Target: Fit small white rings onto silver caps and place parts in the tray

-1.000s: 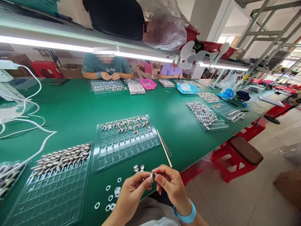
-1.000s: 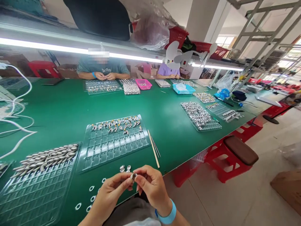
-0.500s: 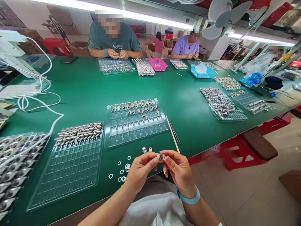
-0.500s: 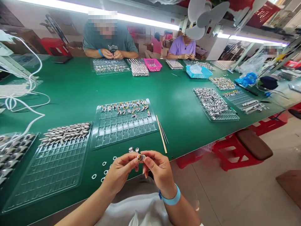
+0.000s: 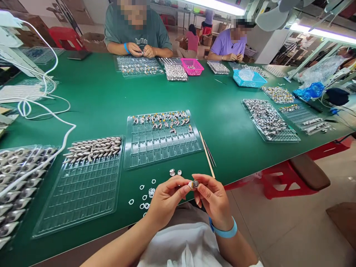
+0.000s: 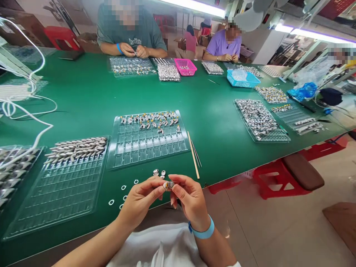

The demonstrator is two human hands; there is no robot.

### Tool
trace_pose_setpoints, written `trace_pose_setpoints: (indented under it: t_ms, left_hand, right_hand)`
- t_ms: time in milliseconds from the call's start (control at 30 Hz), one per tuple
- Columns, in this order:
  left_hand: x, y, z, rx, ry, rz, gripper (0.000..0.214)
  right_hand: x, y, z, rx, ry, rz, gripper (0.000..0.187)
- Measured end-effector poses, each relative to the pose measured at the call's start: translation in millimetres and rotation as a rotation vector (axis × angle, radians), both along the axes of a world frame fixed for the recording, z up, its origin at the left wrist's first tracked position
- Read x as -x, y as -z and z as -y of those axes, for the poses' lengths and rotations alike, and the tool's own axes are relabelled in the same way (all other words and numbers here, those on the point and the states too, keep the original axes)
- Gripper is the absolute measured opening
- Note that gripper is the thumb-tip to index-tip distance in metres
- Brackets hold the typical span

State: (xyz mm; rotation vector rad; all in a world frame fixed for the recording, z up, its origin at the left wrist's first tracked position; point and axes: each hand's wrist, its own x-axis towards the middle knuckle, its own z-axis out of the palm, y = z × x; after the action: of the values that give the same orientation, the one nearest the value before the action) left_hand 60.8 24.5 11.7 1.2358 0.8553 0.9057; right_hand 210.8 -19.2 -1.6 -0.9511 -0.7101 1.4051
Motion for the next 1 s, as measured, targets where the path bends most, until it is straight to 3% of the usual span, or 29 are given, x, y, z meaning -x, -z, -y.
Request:
trace_pose_setpoints:
  t_ms: [300, 567, 733, 1000]
  left_hand:
    - [6, 3.4, 5, -0.283, -0.039, -0.057, 0.012]
    - [12, 6.3, 8, -0.678, -0.068, -0.143, 0.032]
    - [13, 3.8, 9, -0.740, -0.081, -0.185, 0.030]
    - [15, 5.7, 10, -0.701, -0.055, -0.156, 0.029]
  right_hand:
    - [3, 3.2, 2, -0.007, -0.019, 0.013, 0.021]
    - [8, 7.0, 5, -0.022, -0.038, -0.034, 0.019]
    - [9, 5.0, 5, -0.040, -0.052, -0.059, 0.017]
    - [11, 3.6, 5, -0.012, -0.060, -0.076, 0.019]
